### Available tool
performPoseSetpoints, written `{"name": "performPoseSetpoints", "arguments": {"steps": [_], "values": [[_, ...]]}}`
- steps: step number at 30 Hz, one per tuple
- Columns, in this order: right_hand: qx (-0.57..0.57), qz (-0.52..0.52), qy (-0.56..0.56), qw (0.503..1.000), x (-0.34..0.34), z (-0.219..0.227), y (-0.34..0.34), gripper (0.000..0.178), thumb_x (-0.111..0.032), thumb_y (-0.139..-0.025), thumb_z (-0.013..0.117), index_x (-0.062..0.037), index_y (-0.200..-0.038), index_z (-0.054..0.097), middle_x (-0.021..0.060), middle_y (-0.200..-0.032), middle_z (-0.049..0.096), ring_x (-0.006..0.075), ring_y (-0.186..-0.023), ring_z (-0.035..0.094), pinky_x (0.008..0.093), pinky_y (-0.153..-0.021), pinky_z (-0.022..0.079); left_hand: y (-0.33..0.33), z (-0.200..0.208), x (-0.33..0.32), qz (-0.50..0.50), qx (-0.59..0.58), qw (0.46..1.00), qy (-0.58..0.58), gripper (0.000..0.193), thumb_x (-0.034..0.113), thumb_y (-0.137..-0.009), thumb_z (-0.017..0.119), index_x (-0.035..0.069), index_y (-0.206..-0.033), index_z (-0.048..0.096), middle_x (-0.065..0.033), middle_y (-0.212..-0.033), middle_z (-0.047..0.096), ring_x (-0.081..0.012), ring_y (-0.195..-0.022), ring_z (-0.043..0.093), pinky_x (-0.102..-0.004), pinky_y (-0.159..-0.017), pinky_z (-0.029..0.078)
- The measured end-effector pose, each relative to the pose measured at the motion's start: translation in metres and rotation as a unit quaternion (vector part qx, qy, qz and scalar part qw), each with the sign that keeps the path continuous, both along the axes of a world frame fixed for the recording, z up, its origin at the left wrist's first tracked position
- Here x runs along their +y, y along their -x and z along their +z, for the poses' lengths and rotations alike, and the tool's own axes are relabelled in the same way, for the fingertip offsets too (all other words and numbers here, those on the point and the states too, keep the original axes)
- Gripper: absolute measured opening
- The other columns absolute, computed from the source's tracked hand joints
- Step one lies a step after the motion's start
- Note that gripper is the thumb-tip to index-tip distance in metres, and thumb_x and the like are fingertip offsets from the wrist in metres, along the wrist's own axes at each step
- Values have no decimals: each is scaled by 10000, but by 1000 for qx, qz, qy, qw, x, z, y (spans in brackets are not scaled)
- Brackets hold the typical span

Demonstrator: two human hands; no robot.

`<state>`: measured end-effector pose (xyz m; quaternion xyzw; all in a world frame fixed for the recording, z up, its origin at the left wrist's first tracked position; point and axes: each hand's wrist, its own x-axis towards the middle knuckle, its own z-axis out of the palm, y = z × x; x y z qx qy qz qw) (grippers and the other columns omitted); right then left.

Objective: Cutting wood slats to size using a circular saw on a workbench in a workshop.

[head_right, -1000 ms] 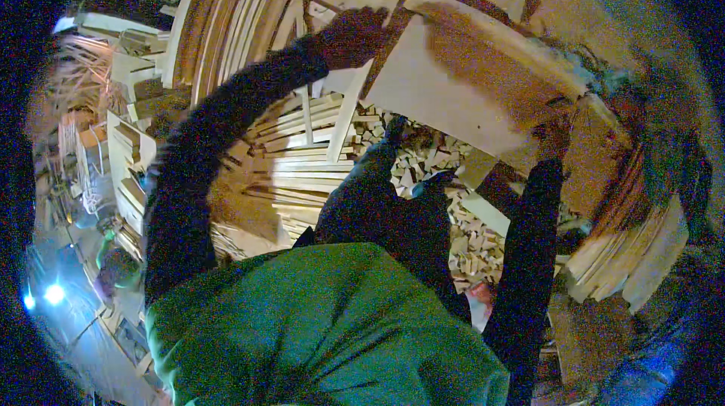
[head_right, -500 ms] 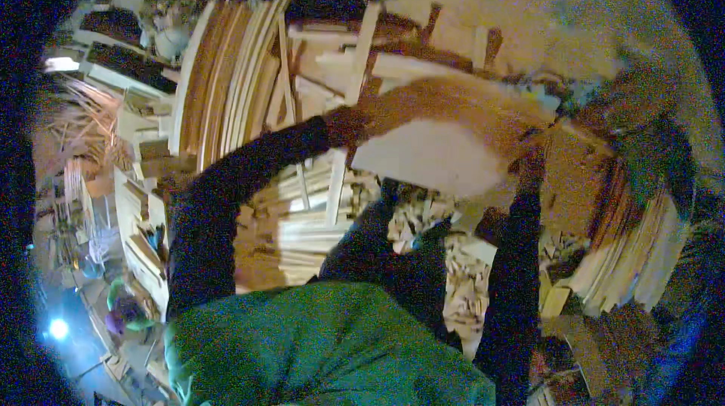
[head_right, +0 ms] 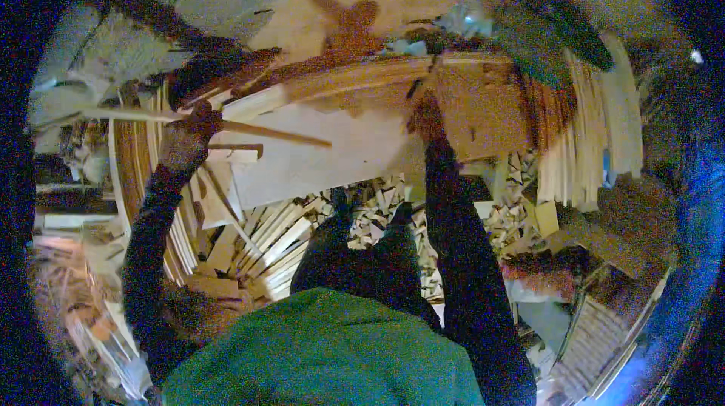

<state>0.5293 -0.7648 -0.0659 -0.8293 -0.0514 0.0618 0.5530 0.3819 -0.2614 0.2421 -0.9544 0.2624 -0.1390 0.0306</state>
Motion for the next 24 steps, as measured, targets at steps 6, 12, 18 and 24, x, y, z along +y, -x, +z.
{"name": "performPoseSetpoints", "arguments": {"steps": [6, 12, 18, 24], "values": [[8, 33, -69, 997, -3, -23, 18, 666, 4, -875, 539, -92, -1447, 213, 113, -905, 602, 197, -517, 590, 325, -427, 489, -13, -62, -55, 134, 70, 988, 34, 368, 53, -777, 543, 150, -1124, 623, -157, -1068, 627, -295, -627, 642, -405, -527, 522], [116, 14, -122, 986, 71, 34, 26, 676, -5, -878, 539, -86, -1450, 188, 139, -981, 618, 210, -532, 607, 332, -433, 499, -25, -172, -77, 158, 70, 983, 54, 334, 124, -810, 543, 107, -1144, 562, -179, -968, 604, -311, -542, 601, -426, -441, 469], [73, -30, -68, 995, 16, 4, 5, 701, 5, -853, 563, -85, -1445, 198, 127, -870, 607, 208, -518, 603, 328, -437, 503, -69, -194, -130, 118, 33, 989, 87, 382, 140, -789, 571, 70, -1157, 492, -169, -966, 555, -308, -531, 599, -445, -413, 465], [-40, 34, 27, 998, 32, -22, 13, 670, -8, -865, 554, -79, -1438, 214, 99, -806, 572, 186, -519, 584, 317, -443, 502, -70, -195, -140, 147, 95, 983, 56, 377, 200, -773, 612, 103, -1124, 514, -141, -1003, 551, -314, -568, 620, -443, -494, 508]]}}
